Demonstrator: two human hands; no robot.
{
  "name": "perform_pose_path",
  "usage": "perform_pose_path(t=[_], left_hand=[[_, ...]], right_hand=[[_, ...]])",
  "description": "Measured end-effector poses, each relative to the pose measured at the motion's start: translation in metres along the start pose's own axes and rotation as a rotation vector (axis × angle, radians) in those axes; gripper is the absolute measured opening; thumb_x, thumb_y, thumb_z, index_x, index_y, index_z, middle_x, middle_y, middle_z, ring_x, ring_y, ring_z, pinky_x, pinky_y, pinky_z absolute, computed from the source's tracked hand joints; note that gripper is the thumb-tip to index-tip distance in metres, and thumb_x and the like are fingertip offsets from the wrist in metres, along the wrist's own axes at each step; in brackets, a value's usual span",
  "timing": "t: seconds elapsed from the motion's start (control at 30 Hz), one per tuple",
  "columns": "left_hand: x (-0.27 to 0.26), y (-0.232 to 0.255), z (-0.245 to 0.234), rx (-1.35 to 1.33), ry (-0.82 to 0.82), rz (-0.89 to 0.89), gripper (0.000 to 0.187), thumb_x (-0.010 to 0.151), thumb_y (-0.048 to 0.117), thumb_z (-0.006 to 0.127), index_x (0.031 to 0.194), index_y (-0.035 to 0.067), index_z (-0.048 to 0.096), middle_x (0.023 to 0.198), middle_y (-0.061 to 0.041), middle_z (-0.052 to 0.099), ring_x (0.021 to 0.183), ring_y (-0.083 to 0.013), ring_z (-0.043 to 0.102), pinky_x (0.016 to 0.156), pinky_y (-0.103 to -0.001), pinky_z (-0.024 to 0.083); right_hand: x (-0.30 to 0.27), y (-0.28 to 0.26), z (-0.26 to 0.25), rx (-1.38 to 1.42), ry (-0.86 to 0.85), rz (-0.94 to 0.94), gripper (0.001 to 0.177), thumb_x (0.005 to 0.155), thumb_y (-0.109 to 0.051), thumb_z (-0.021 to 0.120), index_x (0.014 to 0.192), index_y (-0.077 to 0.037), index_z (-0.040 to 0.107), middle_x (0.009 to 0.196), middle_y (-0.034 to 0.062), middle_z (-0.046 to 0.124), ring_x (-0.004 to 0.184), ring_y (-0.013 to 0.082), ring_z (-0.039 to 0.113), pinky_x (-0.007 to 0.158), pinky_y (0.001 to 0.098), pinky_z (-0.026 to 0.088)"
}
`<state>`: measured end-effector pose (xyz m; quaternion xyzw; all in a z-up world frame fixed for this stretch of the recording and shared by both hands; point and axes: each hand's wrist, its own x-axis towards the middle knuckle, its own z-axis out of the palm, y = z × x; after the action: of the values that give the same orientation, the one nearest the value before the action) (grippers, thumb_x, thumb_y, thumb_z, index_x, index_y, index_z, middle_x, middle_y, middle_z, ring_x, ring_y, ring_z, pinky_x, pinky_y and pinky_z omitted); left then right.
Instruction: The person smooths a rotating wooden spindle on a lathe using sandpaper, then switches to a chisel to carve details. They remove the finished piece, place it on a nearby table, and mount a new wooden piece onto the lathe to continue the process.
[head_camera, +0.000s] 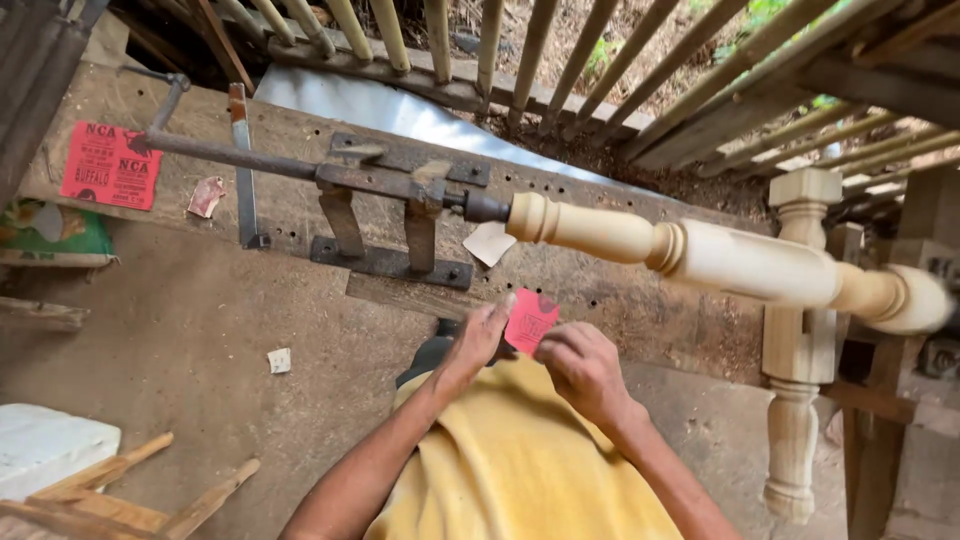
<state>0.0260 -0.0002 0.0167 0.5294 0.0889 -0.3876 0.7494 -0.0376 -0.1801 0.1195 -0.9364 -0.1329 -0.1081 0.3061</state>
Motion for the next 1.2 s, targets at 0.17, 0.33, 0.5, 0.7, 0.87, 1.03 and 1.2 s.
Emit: perform_pose_path(t=[0.17,0.33,0.5,0.7,0.87,1.03,1.2], left_hand=[[-0.009,0.024,-0.009,0.431,-0.047,0.086,0.06,0.109,0.051,0.053,0.095,-0.005,0.07,0.075,-0.007,0.066,0.071,-0.0086,0.06,0.063,-0.029,0.055],[0.028,0.059,-0.009,0.004,-0.195,0.025,0.031,0.097,0.026,0.064,0.109,-0.002,0.071,0.09,-0.007,0.073,0.077,-0.0131,0.067,0.063,-0.029,0.058],[0.08,0.176,0.01,-0.172,-0.456,0.163,0.023,0.095,0.014,0.066,0.111,-0.003,0.066,0.095,-0.011,0.072,0.086,-0.0206,0.073,0.078,-0.035,0.064],[0.171,0.184,0.017,0.503,-0.164,0.178,0.03,0.105,0.027,0.054,0.102,0.002,0.071,0.081,-0.009,0.069,0.065,-0.0204,0.066,0.064,-0.041,0.059],[0.223,0.136,0.01,1.224,-0.249,0.082,0.027,0.102,0.012,0.049,0.105,0.009,0.075,0.082,-0.01,0.071,0.067,-0.0249,0.07,0.066,-0.046,0.059],[0.209,0.151,0.008,1.22,-0.115,0.324,0.021,0.091,0.02,0.065,0.101,0.012,0.08,0.098,-0.021,0.072,0.087,-0.0377,0.069,0.078,-0.05,0.055],[0.216,0.146,0.006,1.3,-0.151,0.228,0.022,0.094,0.018,0.063,0.099,0.002,0.076,0.098,-0.025,0.074,0.089,-0.0365,0.075,0.081,-0.048,0.059]], right_hand=[[0.044,-0.023,-0.027,-0.134,-0.207,-0.306,0.032,0.075,-0.008,0.072,0.107,-0.013,0.07,0.11,0.0073,0.072,0.095,0.03,0.069,0.083,0.0435,0.055],[0.065,0.002,-0.023,-0.234,-0.333,-0.501,0.043,0.086,-0.01,0.072,0.128,-0.007,0.068,0.128,0.0119,0.069,0.118,0.0265,0.066,0.103,0.0457,0.053],[0.143,0.035,-0.035,-0.637,-0.274,-0.486,0.052,0.086,0.003,0.07,0.136,-0.007,0.064,0.142,0.0135,0.066,0.134,0.026,0.061,0.119,0.0429,0.046],[0.198,0.061,-0.024,-0.531,-0.392,-0.309,0.038,0.09,0.004,0.061,0.124,-0.008,0.071,0.122,0.0094,0.075,0.105,0.0255,0.072,0.097,0.041,0.056],[0.184,0.105,0.017,-0.435,-0.641,-0.099,0.025,0.095,0.007,0.058,0.11,-0.004,0.074,0.087,0.0105,0.076,0.061,0.0189,0.071,0.055,0.0347,0.06],[0.196,0.093,0.011,-0.359,-0.622,-0.099,0.014,0.095,-0.004,0.062,0.093,-0.007,0.076,0.073,0.0121,0.074,0.059,0.0212,0.069,0.056,0.0387,0.057],[0.204,0.085,0.01,-0.367,-0.721,-0.029,0.015,0.097,-0.005,0.06,0.096,-0.007,0.075,0.072,0.0118,0.074,0.059,0.023,0.071,0.055,0.0397,0.058]])
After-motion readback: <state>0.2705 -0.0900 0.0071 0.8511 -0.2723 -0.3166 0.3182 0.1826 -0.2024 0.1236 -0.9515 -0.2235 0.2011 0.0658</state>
